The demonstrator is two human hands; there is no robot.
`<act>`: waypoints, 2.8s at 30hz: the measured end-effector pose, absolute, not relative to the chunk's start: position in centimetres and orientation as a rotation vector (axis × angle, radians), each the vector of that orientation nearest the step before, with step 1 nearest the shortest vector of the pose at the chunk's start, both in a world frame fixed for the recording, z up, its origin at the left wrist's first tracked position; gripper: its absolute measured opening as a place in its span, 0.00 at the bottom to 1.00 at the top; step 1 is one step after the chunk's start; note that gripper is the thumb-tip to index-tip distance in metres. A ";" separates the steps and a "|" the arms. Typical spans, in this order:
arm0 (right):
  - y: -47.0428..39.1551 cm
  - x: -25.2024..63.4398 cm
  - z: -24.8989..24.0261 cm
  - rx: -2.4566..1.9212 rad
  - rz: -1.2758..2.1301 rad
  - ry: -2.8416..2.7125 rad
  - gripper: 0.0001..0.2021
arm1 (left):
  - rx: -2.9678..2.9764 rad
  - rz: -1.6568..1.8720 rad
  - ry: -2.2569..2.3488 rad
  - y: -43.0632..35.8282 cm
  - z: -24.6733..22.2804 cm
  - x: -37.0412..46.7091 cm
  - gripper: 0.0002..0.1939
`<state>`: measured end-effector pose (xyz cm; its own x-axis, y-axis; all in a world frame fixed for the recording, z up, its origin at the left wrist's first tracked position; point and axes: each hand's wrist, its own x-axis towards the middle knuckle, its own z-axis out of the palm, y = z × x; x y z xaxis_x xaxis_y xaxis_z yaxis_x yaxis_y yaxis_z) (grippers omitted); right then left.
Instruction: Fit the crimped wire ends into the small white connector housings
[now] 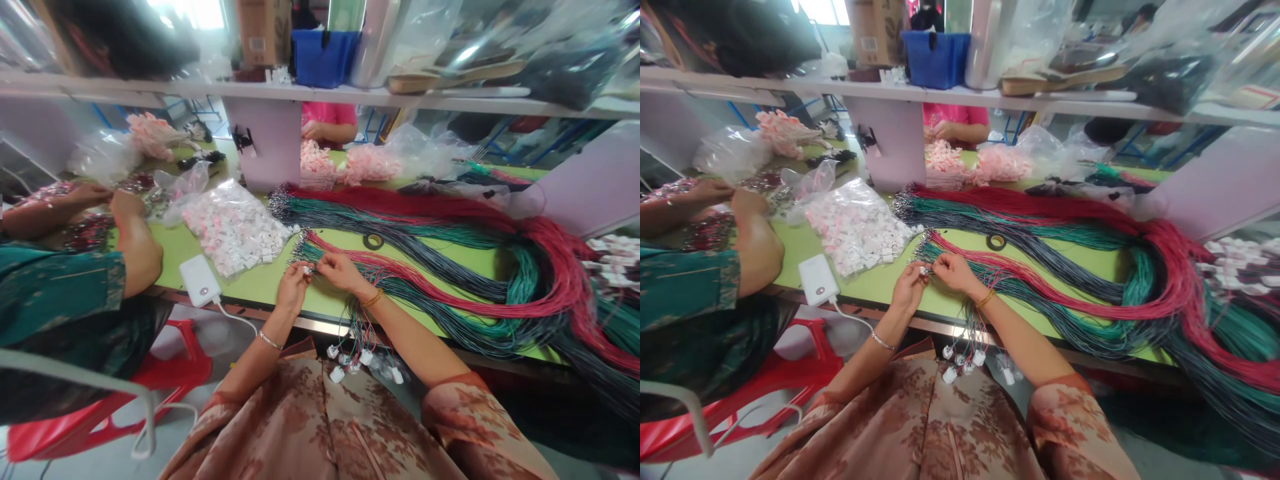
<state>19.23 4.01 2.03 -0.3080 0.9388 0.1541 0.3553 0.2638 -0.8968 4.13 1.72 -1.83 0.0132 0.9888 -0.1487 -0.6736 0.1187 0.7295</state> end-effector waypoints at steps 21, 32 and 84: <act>3.4 18.7 0.5 -1.293 0.955 -1.872 0.12 | 0.831 1.415 1.024 1.2 -2.4 4.6 0.11; 4.3 19.3 1.6 -1.347 0.707 -2.183 0.08 | 2.194 0.843 0.230 -8.9 0.6 7.6 0.08; 3.3 16.5 2.4 -1.199 0.838 -1.781 0.06 | 0.586 1.290 0.682 3.1 -0.1 0.1 0.12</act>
